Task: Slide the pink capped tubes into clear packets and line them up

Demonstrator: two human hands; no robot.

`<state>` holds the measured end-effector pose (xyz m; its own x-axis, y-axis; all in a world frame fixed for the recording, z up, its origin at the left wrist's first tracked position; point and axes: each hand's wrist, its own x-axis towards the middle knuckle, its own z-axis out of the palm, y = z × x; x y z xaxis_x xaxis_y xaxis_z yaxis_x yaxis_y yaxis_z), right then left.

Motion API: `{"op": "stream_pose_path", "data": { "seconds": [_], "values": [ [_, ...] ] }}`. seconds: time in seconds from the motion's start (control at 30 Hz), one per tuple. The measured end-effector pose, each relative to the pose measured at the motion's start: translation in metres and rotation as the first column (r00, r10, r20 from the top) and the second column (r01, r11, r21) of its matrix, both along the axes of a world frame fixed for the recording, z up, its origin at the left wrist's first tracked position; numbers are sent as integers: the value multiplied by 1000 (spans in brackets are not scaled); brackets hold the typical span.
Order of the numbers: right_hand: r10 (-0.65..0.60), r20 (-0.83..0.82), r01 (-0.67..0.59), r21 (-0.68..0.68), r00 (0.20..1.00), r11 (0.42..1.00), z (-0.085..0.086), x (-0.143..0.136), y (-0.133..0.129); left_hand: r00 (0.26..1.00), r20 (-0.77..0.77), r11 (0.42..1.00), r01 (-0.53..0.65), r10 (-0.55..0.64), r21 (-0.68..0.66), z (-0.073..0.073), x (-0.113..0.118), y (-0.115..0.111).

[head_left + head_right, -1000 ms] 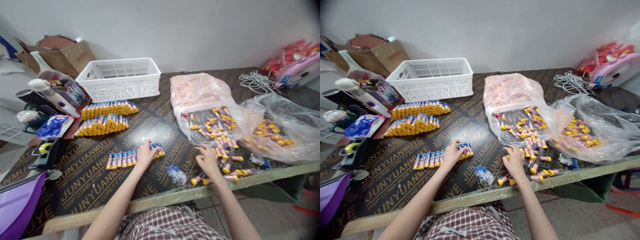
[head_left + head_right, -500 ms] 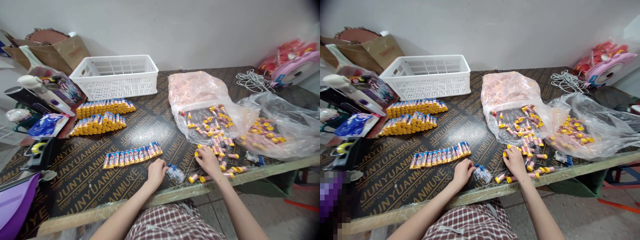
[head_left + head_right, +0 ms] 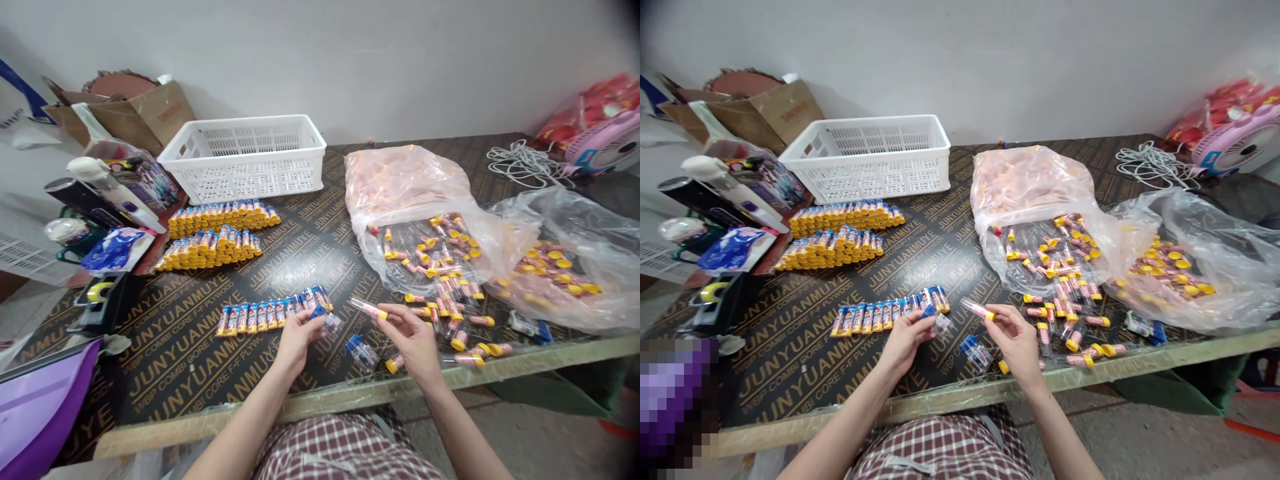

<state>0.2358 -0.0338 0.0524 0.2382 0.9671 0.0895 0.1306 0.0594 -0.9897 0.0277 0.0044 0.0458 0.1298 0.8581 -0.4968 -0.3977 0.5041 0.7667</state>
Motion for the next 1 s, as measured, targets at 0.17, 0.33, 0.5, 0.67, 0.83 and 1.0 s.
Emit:
{"op": "stream_pose_path", "data": {
  "seconds": [0.17,0.33,0.5,0.67,0.83,1.0],
  "values": [
    [43,94,-52,94,995,994,5,-23,-7,987,54,987,-147,150,-59,1,-9,12],
    [30,255,-75,167,966,983,6,-35,-14,972,17,971,-232,233,-51,-2,-12,12],
    [-3,398,-105,250,917,962,2,-42,-15,959,48,959,-274,278,-78,-4,-13,12],
    [111,444,-248,265,889,932,-2,-48,-16,962,73,964,-262,265,-38,-2,-6,8],
    [193,447,-341,280,874,897,-7,-51,-15,978,105,983,-184,180,27,6,-1,1],
    [162,507,-343,287,847,894,-13,-51,-7,996,75,997,34,-39,70,12,1,-6]
  ]
}}
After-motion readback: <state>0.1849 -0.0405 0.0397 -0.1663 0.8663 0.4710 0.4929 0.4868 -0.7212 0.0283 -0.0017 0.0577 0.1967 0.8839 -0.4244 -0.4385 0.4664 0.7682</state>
